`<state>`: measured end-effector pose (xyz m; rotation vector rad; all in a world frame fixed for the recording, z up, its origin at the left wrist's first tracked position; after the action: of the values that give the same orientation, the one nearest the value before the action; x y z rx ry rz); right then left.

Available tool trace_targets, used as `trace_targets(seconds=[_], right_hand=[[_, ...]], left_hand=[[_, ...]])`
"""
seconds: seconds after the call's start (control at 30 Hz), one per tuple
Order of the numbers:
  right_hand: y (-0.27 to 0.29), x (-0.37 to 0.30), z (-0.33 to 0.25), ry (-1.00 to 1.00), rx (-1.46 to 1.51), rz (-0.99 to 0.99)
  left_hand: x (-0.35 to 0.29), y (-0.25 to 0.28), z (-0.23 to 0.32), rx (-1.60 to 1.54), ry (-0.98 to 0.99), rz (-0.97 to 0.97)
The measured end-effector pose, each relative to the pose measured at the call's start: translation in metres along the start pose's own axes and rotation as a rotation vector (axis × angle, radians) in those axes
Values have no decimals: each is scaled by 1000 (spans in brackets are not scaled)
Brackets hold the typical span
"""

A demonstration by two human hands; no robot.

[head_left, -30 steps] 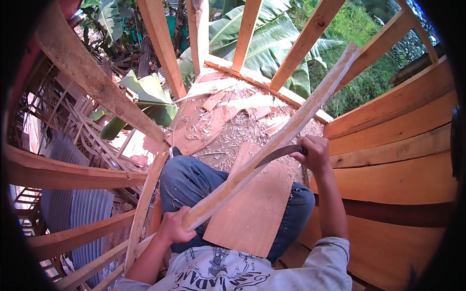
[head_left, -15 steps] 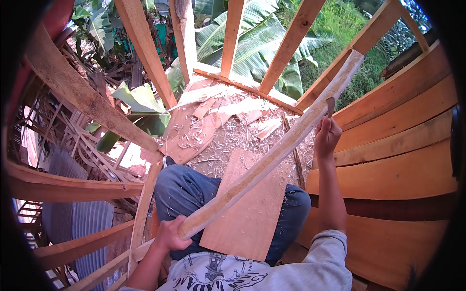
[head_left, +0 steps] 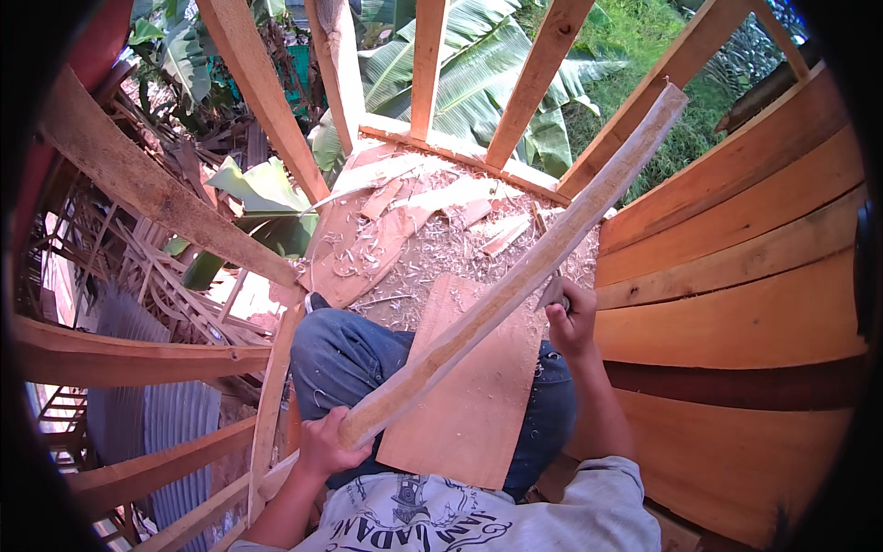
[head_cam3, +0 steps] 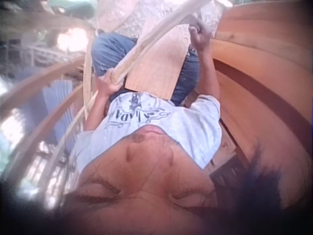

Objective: The person sits cross-legged on a wooden floor and uses a curved knife to shave and shape a long, thin piece of wood. They hold the wood with their left hand and repeatedly scrape the blade along its length to remove thin layers of material.

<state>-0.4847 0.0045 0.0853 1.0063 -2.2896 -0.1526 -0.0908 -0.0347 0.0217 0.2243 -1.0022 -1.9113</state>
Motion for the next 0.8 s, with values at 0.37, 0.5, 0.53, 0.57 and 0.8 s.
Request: trace_targets(seconds=[0.37, 0.5, 0.53, 0.57, 0.8], right_hand=[[-84, -105, -30, -946, 776, 172], [-72, -120, -25, -1042, 976, 243], [-71, -120, -26, -1018, 1026, 220], [-70, -122, -27, -992, 1075, 201], [-54, -119, -37, -976, 1466, 183]], left_hand=[[-5, 12, 21, 95, 64, -105], [12, 10, 40, -83, 238, -439], [14, 6, 44, -170, 240, -462], [16, 1, 49, -258, 240, -485], [39, -43, 80, -380, 55, -865]])
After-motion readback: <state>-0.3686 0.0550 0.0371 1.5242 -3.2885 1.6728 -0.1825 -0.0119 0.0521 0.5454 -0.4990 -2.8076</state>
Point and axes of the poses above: each hand's wrist, its own x-axis towards the middle knuckle, its own y-axis out of the back of the hand, z = x × y, the point moved 6 cm from there along x, towards the middle knuckle, and after that the axes turned 11 degrees about z, right-handed, at the moved point
